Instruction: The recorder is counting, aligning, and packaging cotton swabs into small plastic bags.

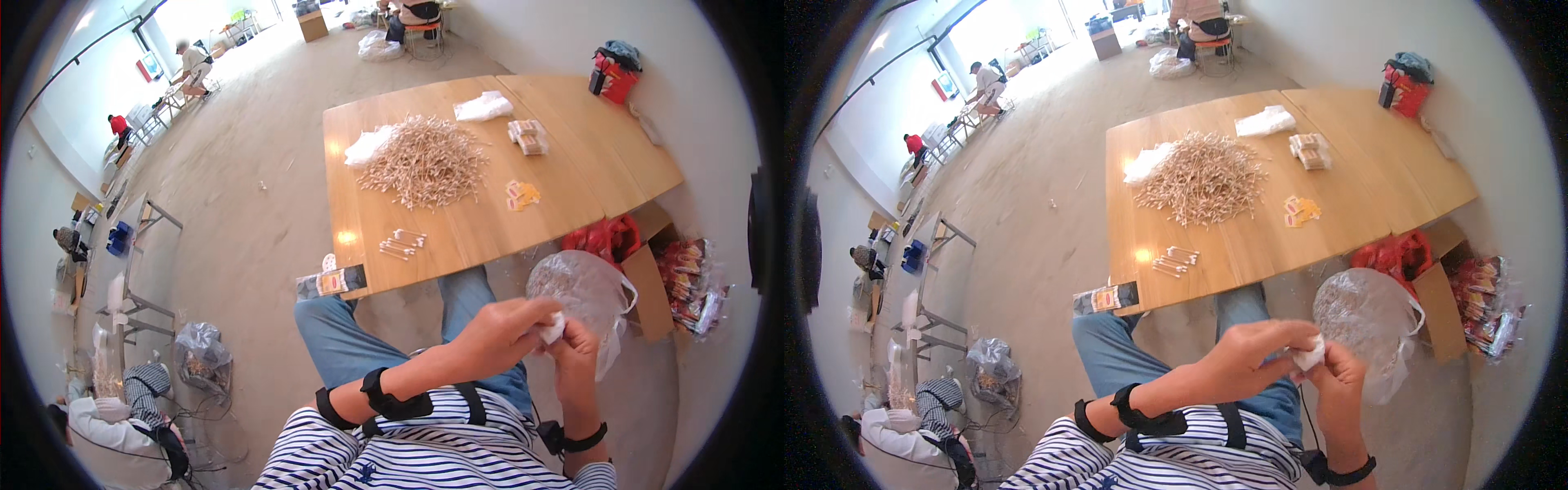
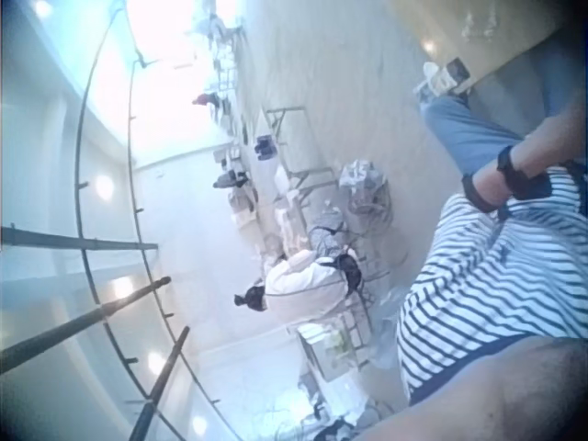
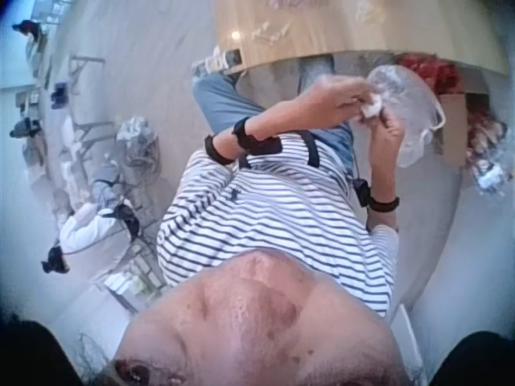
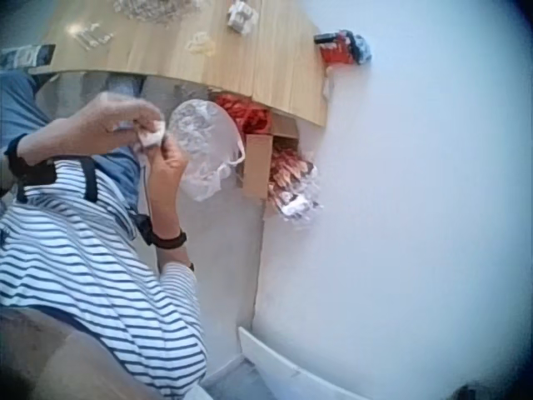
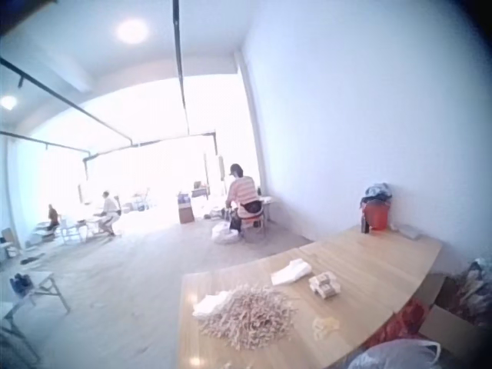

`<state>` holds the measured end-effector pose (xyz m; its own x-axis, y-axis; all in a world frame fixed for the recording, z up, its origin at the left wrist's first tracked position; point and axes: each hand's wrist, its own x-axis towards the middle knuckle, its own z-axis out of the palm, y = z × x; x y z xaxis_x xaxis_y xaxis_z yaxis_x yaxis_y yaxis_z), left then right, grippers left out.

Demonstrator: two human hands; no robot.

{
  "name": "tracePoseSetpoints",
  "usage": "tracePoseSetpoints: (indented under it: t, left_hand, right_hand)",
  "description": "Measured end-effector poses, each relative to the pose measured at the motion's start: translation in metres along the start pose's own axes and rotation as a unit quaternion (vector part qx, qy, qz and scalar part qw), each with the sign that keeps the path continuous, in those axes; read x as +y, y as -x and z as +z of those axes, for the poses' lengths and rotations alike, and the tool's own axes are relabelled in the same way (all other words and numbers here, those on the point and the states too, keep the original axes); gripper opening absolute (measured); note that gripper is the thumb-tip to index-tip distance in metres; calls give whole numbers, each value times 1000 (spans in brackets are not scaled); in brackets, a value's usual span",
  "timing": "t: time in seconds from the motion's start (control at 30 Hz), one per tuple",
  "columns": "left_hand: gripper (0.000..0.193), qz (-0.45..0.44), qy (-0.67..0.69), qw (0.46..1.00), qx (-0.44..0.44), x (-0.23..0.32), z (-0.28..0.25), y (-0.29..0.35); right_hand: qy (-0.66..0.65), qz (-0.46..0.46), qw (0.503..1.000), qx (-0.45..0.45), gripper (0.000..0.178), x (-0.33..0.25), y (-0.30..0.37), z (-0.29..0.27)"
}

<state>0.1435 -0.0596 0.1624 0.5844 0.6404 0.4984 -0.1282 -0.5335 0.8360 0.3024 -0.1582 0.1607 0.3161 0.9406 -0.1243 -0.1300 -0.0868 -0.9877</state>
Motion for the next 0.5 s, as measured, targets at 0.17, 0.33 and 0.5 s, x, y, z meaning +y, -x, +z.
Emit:
tracePoseSetpoints:
  t: [0.17,0.33,0.5]
  left_hand:
    - [33,-120,-120,941,-294,-46,13,21]
    - [25,-81,-117,867,-477,-79,72,47]
    - [18,-70,-89,864,-490,-72,92,41]
  right_hand:
    - [129,206,961,-130,22,81,40,-96]
    - [145,357,908,-166,23,130,95,-139]
    - [135,236,955,-123,27,124,108,-119]
